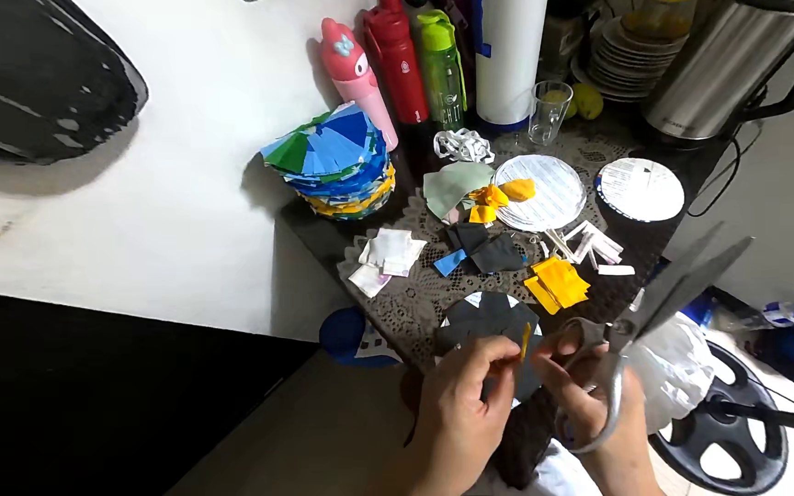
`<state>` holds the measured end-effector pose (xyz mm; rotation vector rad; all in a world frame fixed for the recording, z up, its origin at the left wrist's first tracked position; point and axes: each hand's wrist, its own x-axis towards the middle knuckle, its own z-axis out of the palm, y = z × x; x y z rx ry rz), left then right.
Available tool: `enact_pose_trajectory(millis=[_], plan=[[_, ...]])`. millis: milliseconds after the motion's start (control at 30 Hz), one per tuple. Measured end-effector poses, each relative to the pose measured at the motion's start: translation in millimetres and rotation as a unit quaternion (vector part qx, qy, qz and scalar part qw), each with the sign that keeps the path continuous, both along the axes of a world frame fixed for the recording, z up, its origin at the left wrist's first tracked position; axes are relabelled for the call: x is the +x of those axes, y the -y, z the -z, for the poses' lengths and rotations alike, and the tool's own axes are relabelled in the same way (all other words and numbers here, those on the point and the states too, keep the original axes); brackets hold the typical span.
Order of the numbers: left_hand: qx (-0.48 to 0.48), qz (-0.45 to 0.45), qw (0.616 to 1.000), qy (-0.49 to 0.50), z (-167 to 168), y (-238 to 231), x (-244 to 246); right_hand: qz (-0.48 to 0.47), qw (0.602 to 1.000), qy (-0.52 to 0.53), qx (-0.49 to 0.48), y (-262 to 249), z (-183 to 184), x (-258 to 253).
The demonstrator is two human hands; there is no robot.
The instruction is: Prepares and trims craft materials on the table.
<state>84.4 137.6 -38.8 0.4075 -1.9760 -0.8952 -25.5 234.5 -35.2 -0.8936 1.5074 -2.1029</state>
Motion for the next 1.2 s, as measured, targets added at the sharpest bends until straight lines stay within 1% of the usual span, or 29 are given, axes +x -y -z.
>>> enact_pose_trajectory(millis=[100,333,500,567,667,767,833,933,1067,1200], plan=[[-0.027,-0.009,1.000,0.005,0,-6,-4,-0.010,1.000,0.019,0.002,3,2,4],[0.030,0.015,0.999,0.025,-1,-10,-5,-0.015,0.999,0.029,0.018,-1,3,1],[0.030,0.016,0.997,0.067,-4,-12,-6,-0.022,1.000,0.017,0.011,-4,6,-2],[0.056,0.030,0.996,0.060,-4,-13,-7,-0.018,1.000,0.021,0.012,-5,7,-5],[0.120,0.056,0.990,0.050,-4,-12,-6,-0.011,0.999,0.040,0.026,-6,8,-8],[0.139,0.050,0.987,0.066,-5,-11,-5,-0.008,0.998,0.053,0.026,-6,11,-9],[0.118,0.034,0.990,0.075,-5,-11,-5,-0.010,0.998,0.059,0.023,-6,13,-8],[0.028,-0.016,0.994,0.104,-5,-11,-5,-0.011,0.998,0.064,0.027,-5,12,-8],[-0.074,-0.061,0.985,0.143,-8,-12,-5,-0.008,0.999,0.051,0.017,-4,12,-5],[-0.128,-0.080,0.974,0.171,-11,-15,-5,0.000,1.000,0.020,0.012,-4,12,-3]])
